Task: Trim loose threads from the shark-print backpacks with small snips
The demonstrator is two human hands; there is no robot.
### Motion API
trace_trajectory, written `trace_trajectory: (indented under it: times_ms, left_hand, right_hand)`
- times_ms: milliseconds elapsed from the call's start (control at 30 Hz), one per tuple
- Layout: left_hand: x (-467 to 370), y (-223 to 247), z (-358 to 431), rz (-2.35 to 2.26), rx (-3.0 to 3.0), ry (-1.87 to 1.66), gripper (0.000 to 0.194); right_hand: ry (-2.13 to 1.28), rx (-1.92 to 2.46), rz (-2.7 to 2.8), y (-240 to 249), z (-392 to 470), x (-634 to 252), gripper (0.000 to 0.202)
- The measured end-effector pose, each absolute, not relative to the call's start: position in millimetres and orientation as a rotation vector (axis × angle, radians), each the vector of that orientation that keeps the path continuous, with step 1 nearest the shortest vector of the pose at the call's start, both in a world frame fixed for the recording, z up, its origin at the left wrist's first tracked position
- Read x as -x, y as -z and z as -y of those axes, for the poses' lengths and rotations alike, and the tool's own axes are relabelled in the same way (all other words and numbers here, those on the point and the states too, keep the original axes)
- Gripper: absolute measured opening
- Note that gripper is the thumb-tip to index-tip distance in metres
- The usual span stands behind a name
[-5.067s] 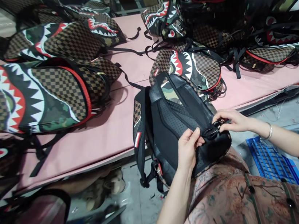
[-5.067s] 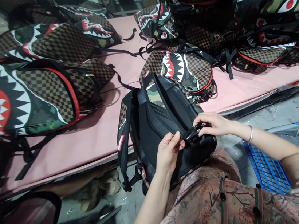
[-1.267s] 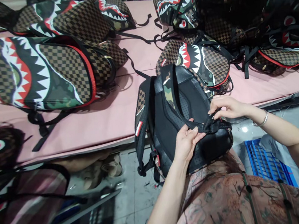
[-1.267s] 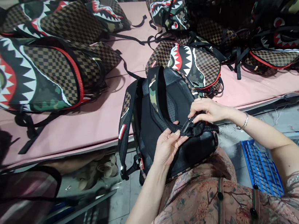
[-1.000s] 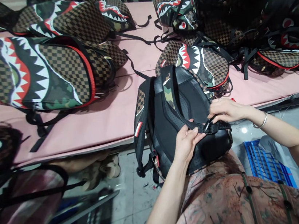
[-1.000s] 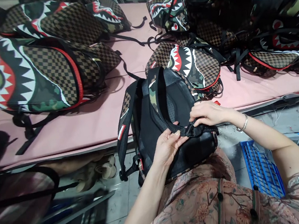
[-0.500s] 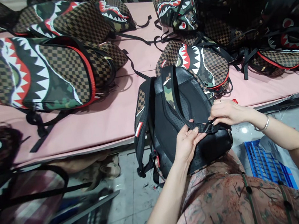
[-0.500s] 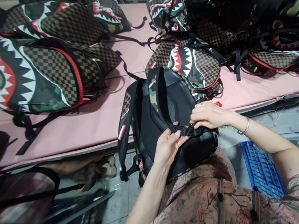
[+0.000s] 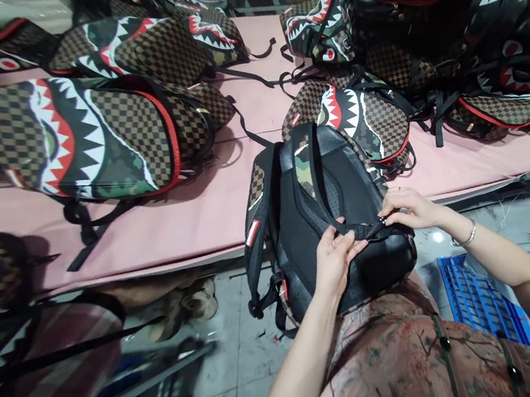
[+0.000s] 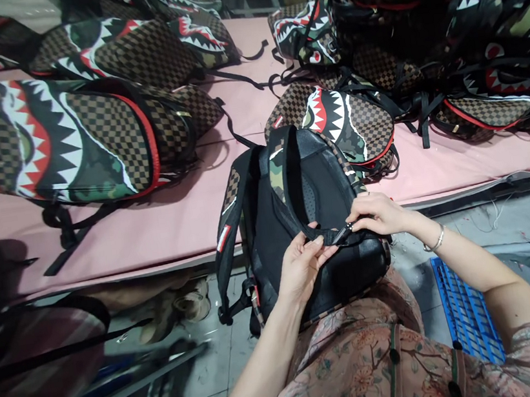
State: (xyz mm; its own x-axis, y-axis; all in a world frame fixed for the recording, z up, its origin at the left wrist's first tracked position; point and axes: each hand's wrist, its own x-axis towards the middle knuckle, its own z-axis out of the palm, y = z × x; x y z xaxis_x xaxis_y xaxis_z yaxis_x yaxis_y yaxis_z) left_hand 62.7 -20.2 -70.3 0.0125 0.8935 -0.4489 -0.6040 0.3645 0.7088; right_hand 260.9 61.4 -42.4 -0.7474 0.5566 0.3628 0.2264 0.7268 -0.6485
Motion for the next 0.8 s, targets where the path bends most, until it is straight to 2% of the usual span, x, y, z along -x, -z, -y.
trace_trajectory:
  times_ms: [133, 333, 467, 600, 800]
  left_hand:
    - [-67, 79, 26, -1.092, -0.501, -1.331, 0.041]
    - [-77, 85, 32, -1.081, -0.607, -1.280, 0.047]
    - [-69, 88, 28, -1.114, -0.715, -1.238, 0.042]
    - [-41, 90, 3, -1.443, -0.927, -1.506, 0.042]
    - [-20, 94, -40, -1.747, -1.455, -1.400, 0.020]
  right_hand:
    - [-1.219, 0.892, 1.948, 58, -53, -253, 0.024]
    - [-1.573, 1.101, 1.426, 68, -62, -213, 0.037]
    - [-1.629, 1.158, 1.303, 68, -70, -182, 0.035]
    - [-1.682, 1.195, 1.134, 76, -67, -166, 0.037]
    - [-1.594, 1.193, 1.165, 88, -59, -162, 0.036]
